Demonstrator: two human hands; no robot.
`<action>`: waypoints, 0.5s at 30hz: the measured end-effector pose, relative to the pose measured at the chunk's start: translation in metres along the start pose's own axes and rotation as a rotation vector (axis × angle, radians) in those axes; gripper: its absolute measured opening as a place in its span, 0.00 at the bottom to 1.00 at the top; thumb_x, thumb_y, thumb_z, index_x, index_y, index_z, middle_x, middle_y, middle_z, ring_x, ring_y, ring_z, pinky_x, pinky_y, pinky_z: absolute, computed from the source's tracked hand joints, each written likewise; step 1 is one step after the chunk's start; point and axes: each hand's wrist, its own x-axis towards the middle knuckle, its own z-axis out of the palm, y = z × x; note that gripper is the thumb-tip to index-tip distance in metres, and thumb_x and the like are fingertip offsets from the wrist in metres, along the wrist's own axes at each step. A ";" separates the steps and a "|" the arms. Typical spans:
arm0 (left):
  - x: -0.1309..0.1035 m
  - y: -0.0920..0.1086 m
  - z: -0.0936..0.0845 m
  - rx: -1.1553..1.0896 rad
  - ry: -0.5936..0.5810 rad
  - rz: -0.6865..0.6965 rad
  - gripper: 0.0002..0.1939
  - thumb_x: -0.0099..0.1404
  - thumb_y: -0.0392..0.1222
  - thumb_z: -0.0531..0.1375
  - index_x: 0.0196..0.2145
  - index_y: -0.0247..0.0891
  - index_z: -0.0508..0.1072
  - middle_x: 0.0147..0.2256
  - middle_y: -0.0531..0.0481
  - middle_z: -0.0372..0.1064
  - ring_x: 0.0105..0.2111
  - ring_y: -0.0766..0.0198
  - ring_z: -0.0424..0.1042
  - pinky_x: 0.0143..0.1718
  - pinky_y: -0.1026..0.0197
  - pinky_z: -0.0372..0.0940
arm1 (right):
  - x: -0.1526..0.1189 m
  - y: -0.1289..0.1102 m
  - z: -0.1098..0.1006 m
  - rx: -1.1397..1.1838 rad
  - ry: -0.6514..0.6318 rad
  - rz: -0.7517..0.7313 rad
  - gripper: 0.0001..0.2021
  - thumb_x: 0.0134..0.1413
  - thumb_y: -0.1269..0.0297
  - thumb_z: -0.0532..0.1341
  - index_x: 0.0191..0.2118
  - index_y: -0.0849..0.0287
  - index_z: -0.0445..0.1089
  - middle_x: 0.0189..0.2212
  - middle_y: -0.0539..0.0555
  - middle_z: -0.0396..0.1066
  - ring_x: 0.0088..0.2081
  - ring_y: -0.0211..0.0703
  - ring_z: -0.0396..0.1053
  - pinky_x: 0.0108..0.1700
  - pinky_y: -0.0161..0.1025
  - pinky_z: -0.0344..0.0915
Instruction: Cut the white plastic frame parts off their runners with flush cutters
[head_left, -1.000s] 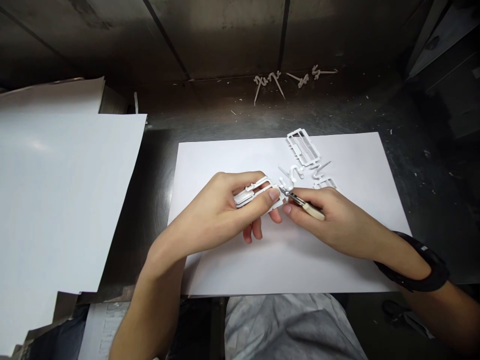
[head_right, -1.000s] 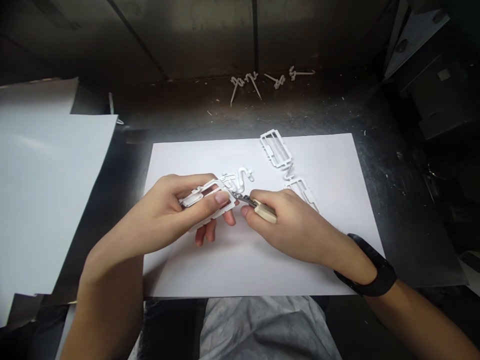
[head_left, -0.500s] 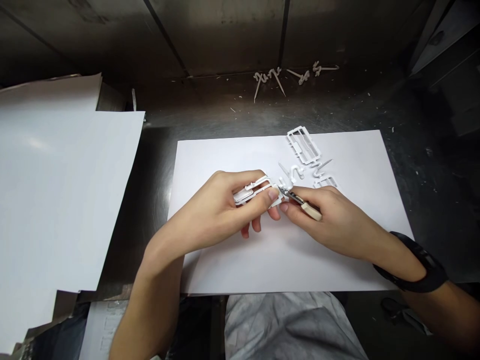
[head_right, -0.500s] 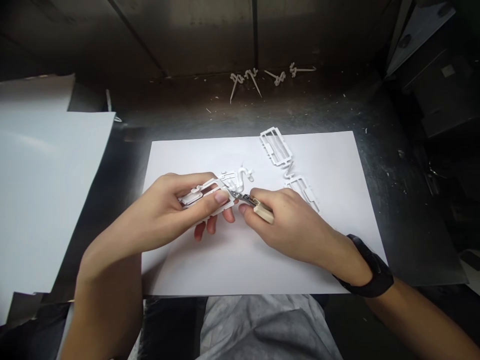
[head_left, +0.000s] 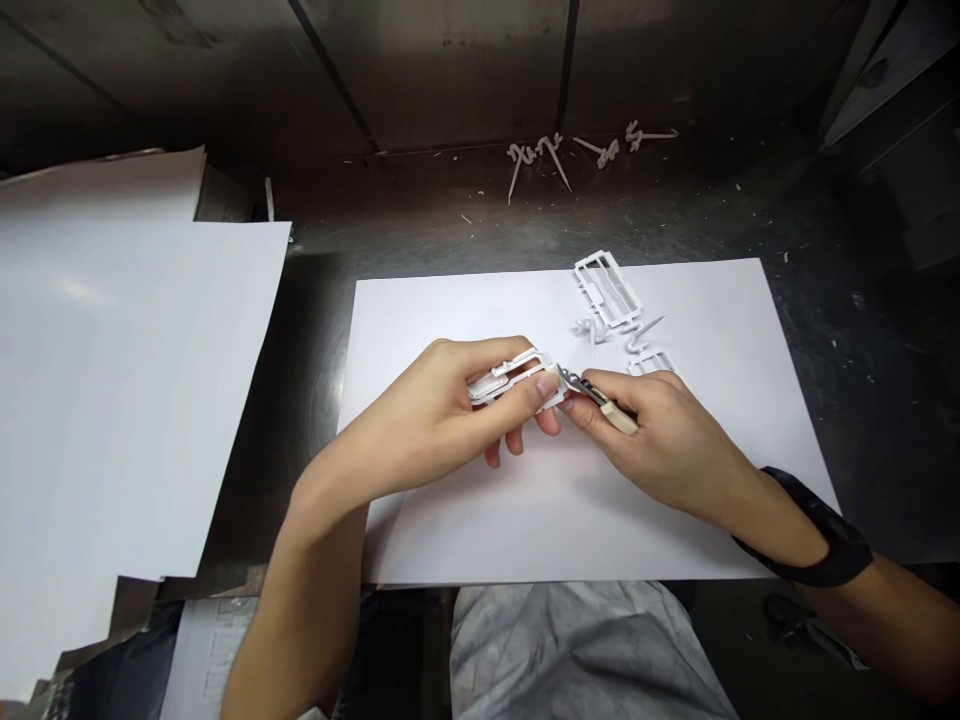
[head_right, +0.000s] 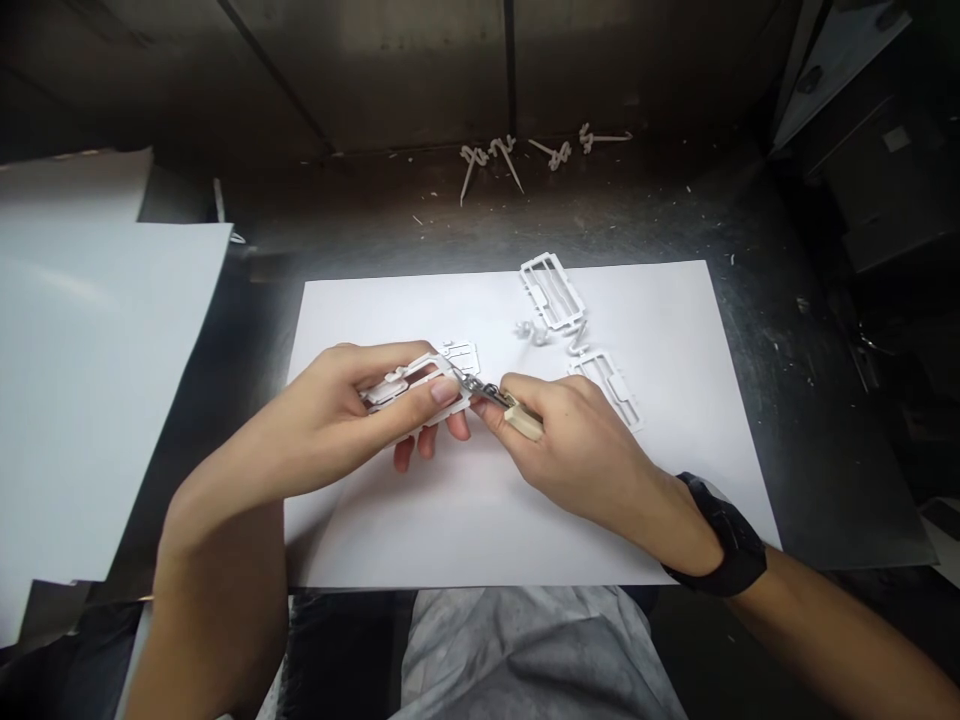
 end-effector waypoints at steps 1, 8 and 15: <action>-0.001 0.000 -0.003 0.037 0.009 0.009 0.13 0.80 0.45 0.60 0.38 0.41 0.81 0.35 0.50 0.78 0.27 0.64 0.74 0.28 0.67 0.67 | 0.000 -0.001 -0.001 0.008 0.004 -0.004 0.23 0.77 0.55 0.60 0.28 0.57 0.58 0.22 0.45 0.54 0.25 0.38 0.52 0.28 0.41 0.49; -0.007 -0.008 -0.024 0.357 -0.061 0.048 0.09 0.76 0.53 0.65 0.44 0.47 0.81 0.44 0.50 0.77 0.45 0.56 0.73 0.40 0.62 0.67 | -0.010 -0.018 -0.034 0.021 0.332 -0.062 0.19 0.76 0.59 0.62 0.30 0.55 0.65 0.24 0.47 0.60 0.26 0.41 0.57 0.28 0.41 0.53; 0.009 -0.029 -0.008 0.681 0.187 0.086 0.23 0.68 0.59 0.71 0.56 0.51 0.77 0.63 0.45 0.64 0.64 0.41 0.60 0.64 0.35 0.62 | 0.007 0.009 -0.051 -0.309 0.554 0.020 0.11 0.72 0.53 0.69 0.48 0.54 0.78 0.31 0.51 0.73 0.31 0.48 0.67 0.34 0.42 0.55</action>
